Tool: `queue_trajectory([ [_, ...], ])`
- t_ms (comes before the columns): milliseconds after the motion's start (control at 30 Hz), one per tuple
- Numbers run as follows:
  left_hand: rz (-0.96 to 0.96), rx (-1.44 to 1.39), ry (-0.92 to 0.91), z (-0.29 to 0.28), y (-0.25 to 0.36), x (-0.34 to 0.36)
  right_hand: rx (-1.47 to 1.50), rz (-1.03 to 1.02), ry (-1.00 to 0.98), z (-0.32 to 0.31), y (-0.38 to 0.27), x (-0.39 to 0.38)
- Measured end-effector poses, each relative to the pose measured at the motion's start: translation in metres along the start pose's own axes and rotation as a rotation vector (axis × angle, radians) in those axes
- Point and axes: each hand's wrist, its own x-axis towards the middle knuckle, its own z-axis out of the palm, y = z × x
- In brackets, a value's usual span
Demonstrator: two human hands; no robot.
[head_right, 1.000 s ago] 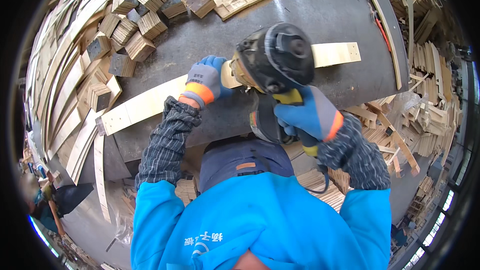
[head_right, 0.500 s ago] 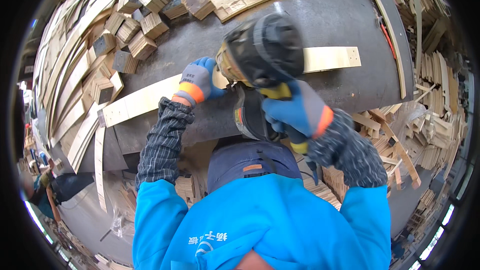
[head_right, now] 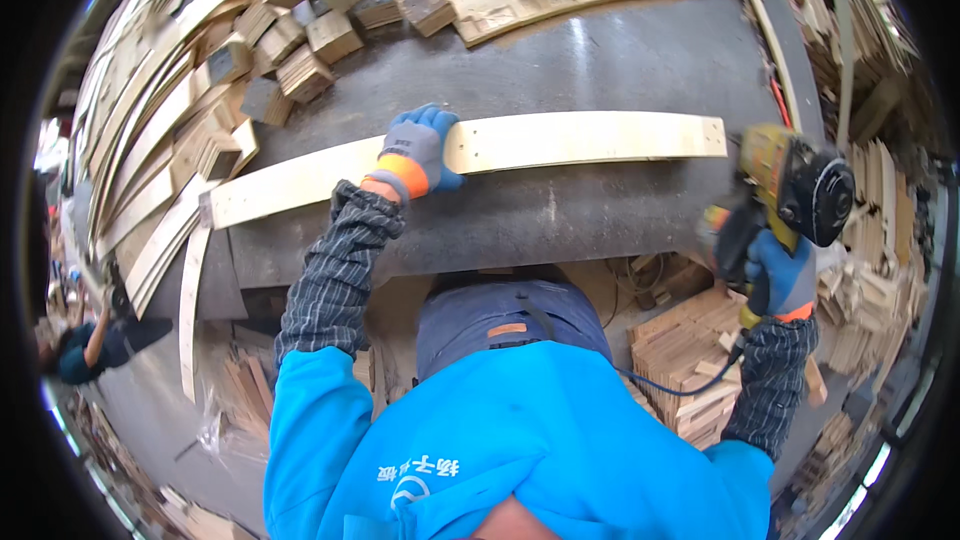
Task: Using a pneumatic nail gun to attach small wood blocks to long wooden boards at a workshop station.
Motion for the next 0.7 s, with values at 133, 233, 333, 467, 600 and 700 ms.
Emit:
queue_trajectory([
  [133, -0.095, 0.080, -0.130, -0.004, -0.010, 0.003, -0.296, 0.000, 0.099, -0.135, 0.139, 0.150],
  [233, -0.173, 0.110, -0.177, -0.011, -0.010, 0.002, -0.999, -0.108, 0.245, -0.211, 0.241, 0.291],
  [333, -0.141, 0.103, -0.116, -0.022, 0.002, -0.003, -0.979, -0.141, 0.294, -0.232, 0.312, 0.365],
  [467, -0.174, 0.139, -0.109, -0.037, 0.052, -0.018, -0.866, -0.191, 0.362, -0.231, 0.294, 0.388],
  [600, -0.088, 0.140, 0.052, -0.049, 0.110, -0.054, 0.175, 0.189, 0.128, -0.211, 0.221, 0.357],
  [700, -0.024, 0.152, 0.227, -0.050, 0.140, -0.097, 0.469, 0.410, -0.219, -0.169, 0.214, 0.345],
])
